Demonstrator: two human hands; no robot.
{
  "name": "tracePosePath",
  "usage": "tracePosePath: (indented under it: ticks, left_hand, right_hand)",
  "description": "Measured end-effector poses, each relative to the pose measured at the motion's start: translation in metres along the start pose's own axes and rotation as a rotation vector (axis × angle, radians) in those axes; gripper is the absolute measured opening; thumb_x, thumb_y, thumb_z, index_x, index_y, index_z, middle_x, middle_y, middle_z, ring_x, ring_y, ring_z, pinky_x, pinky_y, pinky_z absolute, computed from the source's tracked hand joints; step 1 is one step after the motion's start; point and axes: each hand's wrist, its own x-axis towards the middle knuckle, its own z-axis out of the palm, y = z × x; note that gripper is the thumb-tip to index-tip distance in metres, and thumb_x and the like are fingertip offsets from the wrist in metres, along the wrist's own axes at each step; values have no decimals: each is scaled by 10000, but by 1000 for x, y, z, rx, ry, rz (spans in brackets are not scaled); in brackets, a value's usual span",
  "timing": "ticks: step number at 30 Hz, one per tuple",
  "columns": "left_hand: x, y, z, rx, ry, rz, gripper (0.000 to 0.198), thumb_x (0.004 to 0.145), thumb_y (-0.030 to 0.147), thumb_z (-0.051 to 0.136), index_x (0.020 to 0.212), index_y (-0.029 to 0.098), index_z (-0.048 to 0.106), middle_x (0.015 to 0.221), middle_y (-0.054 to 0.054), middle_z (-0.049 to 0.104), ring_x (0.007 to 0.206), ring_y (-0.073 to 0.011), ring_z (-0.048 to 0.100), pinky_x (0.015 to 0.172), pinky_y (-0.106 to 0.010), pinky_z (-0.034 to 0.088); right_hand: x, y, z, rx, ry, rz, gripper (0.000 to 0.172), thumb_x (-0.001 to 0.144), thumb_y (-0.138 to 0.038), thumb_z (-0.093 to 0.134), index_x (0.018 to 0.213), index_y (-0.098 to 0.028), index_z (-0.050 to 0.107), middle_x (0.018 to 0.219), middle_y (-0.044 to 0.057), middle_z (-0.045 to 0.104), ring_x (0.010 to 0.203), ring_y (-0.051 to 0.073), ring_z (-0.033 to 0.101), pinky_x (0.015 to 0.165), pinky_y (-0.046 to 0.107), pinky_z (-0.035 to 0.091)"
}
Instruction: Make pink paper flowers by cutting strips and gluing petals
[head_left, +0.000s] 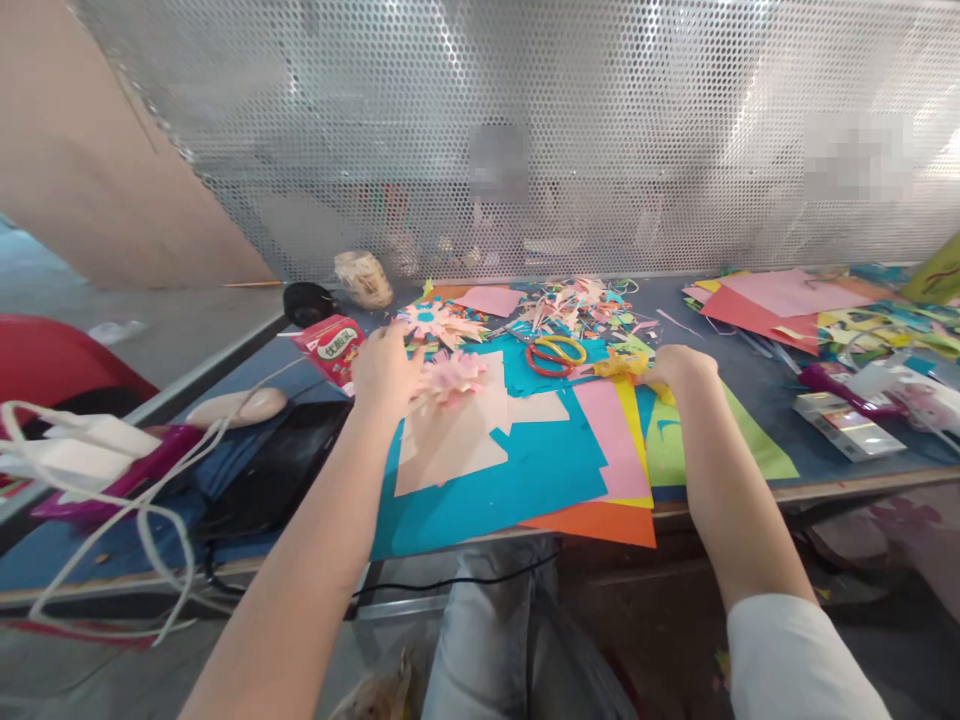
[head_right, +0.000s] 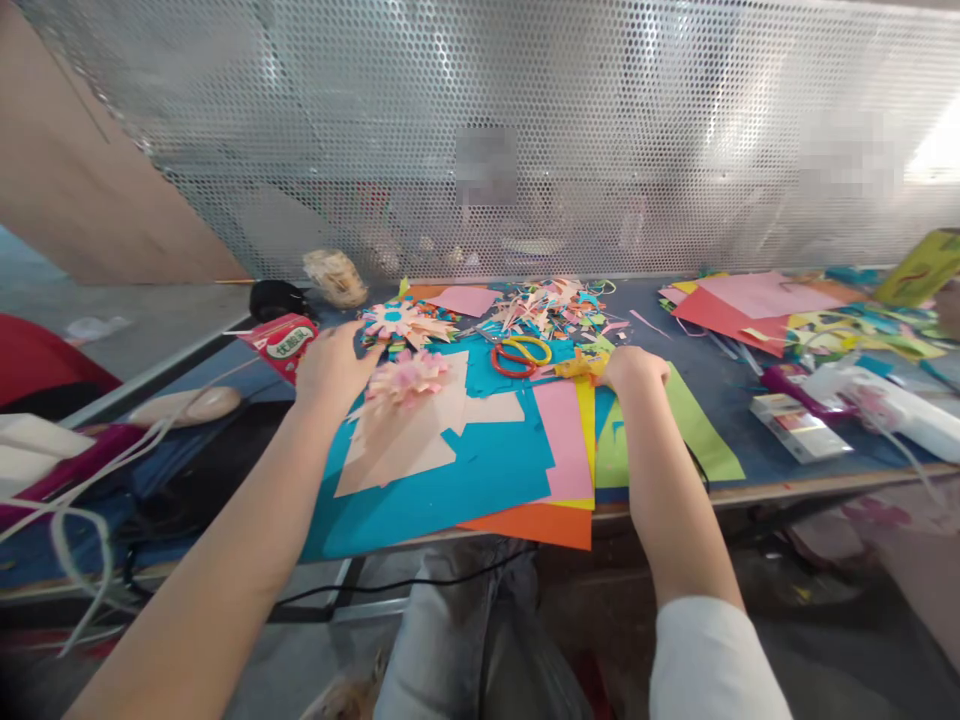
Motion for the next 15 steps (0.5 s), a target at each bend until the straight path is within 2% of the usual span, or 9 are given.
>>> tracePosePath:
  ticks: [2, 3, 4, 6, 9, 12, 15]
  left_hand:
    - [-5, 9, 2, 3, 65, 92, 378, 795, 271, 494, 1128, 119, 588, 1072, -180, 635, 1034, -323, 567, 853, -397, 433]
    - [-7, 15, 4, -33, 48, 150, 348, 796, 264, 494, 1096, 129, 606, 1034, -157, 653, 1011, -303, 578, 850, -378, 436]
    - [-10, 22, 7, -84, -2, 219, 319, 793, 255, 499, 1063, 138, 621, 992, -131, 669, 980, -278, 592, 840, -353, 442]
    - [-18, 35, 16, -180, -181, 385, 287, 800, 258, 498, 1028, 154, 638, 948, -93, 687, 908, -229, 619, 807, -306, 455]
    - [-30, 56, 30, -162, -417, 621, 277, 813, 336, 506, 966, 166, 662, 994, -88, 686, 912, -221, 626, 820, -302, 454]
    - [-37, 71, 37, -124, -497, 644, 352, 810, 414, 507, 1028, 172, 640, 1036, -93, 676, 918, -227, 630, 794, -299, 466]
    - [-36, 82, 34, -39, -513, 629, 370, 812, 348, 513, 1119, 162, 601, 1086, -104, 662, 971, -238, 619, 802, -298, 464]
  right_hand:
    - [6, 0, 2, -4, -23, -67, 639, 698, -534, 625, 1201, -144, 569, 1235, 178, 569, 1093, 325, 561, 814, 448, 490]
    - [9, 0, 4, -10, -40, -98, 665, 676, -553, 635, 1193, -139, 572, 1222, 180, 576, 1085, 326, 566, 813, 443, 489]
    - [12, 0, 5, -18, -59, -124, 683, 652, -565, 650, 1179, -134, 579, 1200, 181, 588, 1069, 324, 575, 805, 433, 492]
    - [16, 0, 7, -32, -92, -152, 679, 614, -563, 680, 1133, -131, 602, 1138, 176, 615, 1014, 313, 602, 778, 413, 499]
    - [16, 1, 6, -24, -107, -183, 584, 619, -511, 694, 1061, -136, 631, 1064, 155, 642, 953, 295, 623, 777, 395, 497]
    - [13, 0, 4, -3, -100, -203, 486, 655, -472, 658, 1018, -148, 648, 1021, 136, 655, 950, 290, 622, 789, 379, 492]
    - [11, 0, 3, 29, -69, -196, 480, 708, -509, 562, 1023, -157, 642, 1039, 131, 648, 983, 284, 610, 801, 366, 487]
